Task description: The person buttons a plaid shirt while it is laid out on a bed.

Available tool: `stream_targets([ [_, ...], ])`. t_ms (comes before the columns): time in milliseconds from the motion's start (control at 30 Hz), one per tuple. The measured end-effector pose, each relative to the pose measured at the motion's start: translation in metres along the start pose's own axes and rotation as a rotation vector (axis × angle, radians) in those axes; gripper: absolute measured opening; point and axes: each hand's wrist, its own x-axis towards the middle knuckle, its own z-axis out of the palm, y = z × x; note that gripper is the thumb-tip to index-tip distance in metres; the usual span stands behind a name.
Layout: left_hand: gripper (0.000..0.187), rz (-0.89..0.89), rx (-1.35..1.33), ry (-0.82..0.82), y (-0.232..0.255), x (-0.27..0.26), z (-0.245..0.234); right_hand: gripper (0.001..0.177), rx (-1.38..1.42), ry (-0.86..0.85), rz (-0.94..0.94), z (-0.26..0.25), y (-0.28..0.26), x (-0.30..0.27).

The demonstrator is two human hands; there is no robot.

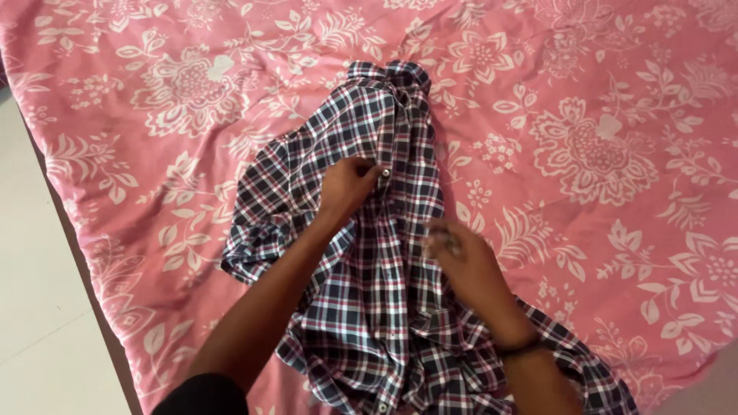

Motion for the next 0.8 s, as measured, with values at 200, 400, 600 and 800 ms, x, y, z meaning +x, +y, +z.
stream_targets([
  [200, 0.036, -0.038, -0.087, -0.220, -0.023, 0.031, 0.019, 0.035, 0.006, 0.043, 0.253, 0.022, -0.013, 0.044],
  [400, 0.026, -0.054, -0.505, -0.462, -0.062, 0.031, 0.035, 0.041, -0.122, 0.148, 0.104, 0.028, 0.020, 0.078],
  [600, 0.021, -0.055, -0.630, -0.359, -0.073, 0.019, 0.050, 0.034, -0.433, 0.315, -0.055, 0.029, 0.045, 0.140],
  [800, 0.020, -0.102, -0.640, -0.340, -0.053, 0.023, 0.034, 0.032, -0.340, 0.388, 0.161, 0.053, 0.042, 0.164],
])
